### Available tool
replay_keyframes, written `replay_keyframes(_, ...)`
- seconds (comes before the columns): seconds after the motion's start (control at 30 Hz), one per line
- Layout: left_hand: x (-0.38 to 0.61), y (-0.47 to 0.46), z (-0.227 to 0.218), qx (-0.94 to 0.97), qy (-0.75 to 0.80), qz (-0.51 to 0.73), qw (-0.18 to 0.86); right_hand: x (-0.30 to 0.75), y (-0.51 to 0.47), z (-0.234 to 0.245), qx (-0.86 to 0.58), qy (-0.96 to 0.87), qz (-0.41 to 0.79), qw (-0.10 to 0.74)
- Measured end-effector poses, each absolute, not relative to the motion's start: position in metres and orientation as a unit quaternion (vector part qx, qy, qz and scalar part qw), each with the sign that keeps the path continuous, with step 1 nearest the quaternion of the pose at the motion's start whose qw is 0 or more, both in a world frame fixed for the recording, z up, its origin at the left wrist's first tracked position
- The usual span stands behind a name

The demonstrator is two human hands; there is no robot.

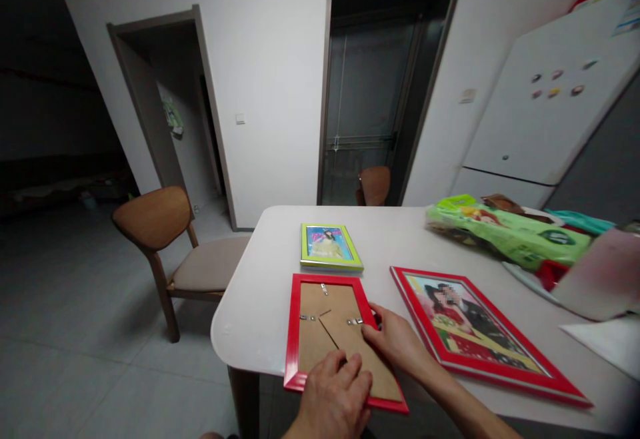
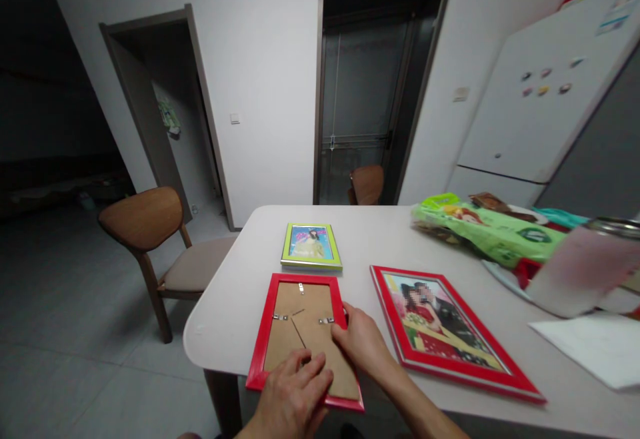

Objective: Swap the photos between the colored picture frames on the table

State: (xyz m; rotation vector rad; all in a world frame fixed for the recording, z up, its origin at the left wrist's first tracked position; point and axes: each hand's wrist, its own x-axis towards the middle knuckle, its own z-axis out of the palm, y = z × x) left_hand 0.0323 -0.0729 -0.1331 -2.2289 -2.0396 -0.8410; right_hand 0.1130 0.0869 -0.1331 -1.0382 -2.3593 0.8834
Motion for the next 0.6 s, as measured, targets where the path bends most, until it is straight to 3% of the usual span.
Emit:
replay_keyframes(0.2, 0.027, -0.073, -0.132, -0.704, -0.648, -0.285, -0.053, 0.113, 0.089, -0.138, -0.382, -0.895, 0.155, 0.172)
replay_keyframes(0.43, -0.026, -0.073, -0.143, -0.506, -0.752, -0.418, -0.066, 0.105, 0.093, -0.136, -0.296, -0.932, 0.137, 0.160)
replay_keyframes(0.6, -0.038, -0.071, -0.154, -0.476, -0.758, -0.436, -0.096, 0.099, 0.093, -0.138, -0.314, -0.931, 0.106, 0.155)
